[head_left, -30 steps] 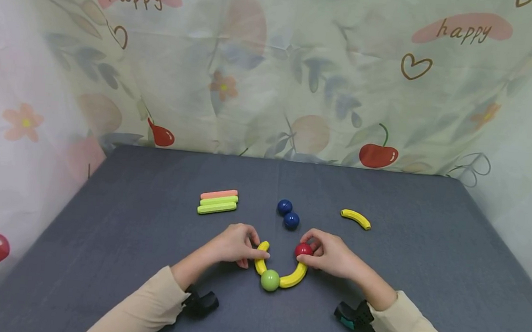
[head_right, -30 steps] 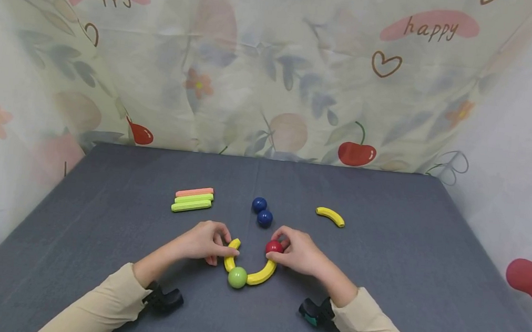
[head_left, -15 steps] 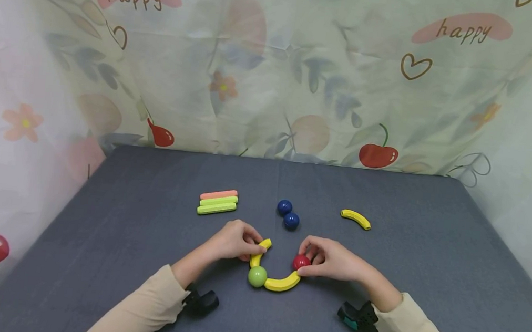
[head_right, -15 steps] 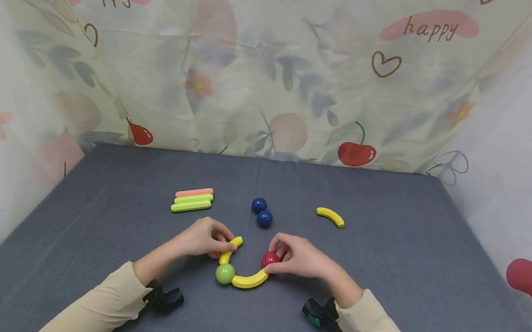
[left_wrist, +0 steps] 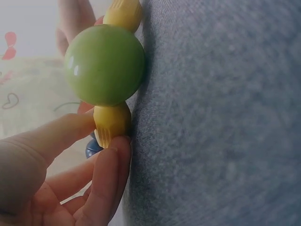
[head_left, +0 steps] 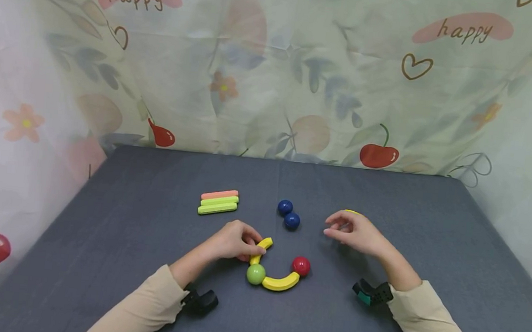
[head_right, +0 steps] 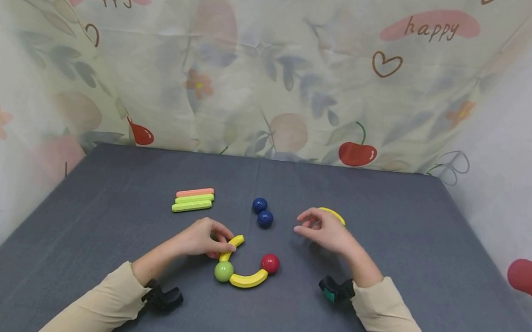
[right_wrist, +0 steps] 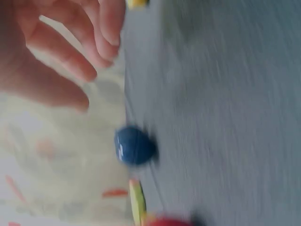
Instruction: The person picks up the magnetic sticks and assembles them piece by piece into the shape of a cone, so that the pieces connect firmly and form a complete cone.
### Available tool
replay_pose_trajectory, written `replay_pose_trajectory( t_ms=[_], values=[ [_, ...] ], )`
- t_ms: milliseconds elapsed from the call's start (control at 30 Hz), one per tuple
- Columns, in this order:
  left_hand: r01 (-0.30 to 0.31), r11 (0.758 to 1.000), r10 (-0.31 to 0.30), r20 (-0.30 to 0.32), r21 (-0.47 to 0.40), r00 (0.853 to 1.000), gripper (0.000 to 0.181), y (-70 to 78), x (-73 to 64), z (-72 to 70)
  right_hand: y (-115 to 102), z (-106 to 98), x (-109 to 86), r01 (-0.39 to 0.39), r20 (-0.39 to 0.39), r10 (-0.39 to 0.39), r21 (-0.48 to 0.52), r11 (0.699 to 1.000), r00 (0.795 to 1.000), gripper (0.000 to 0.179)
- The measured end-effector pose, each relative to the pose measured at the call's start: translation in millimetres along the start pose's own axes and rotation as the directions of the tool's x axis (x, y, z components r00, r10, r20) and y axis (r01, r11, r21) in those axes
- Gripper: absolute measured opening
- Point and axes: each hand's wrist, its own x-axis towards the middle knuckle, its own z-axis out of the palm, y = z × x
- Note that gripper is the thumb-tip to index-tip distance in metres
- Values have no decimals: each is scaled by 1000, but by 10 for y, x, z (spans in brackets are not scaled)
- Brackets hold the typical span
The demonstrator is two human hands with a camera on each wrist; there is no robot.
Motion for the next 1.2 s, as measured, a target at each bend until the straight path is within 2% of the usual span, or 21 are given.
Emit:
replay_pose_trajectory(
  t_ms=[133, 267, 467, 767, 1200],
  values=[
    [-9, 1000, 8, 11, 1, 1000, 31, 8, -20, -4, 138, -192, 20, -75, -150, 67, -50, 996, 986, 33],
    [-7, 1000, 7, 16, -6, 1000, 32, -2, -21, -3, 238, -314, 34, -165, -211, 148, -65, 984, 966, 37],
    [-13, 1000, 13, 19, -3, 1000, 31, -10, -12, 0, 347, -375, 49, -236, -193, 220, -64, 970, 956, 42],
    [-9, 1000, 9, 19, -2, 1000, 32, -17, -20, -1, 478, -334, 121, -253, -159, 236, -93, 963, 959, 47],
    [-20, 1000, 20, 20, -6, 1000, 31, -15, -35, 2, 469, -278, 148, -257, -183, 233, -120, 959, 955, 31]
  ],
)
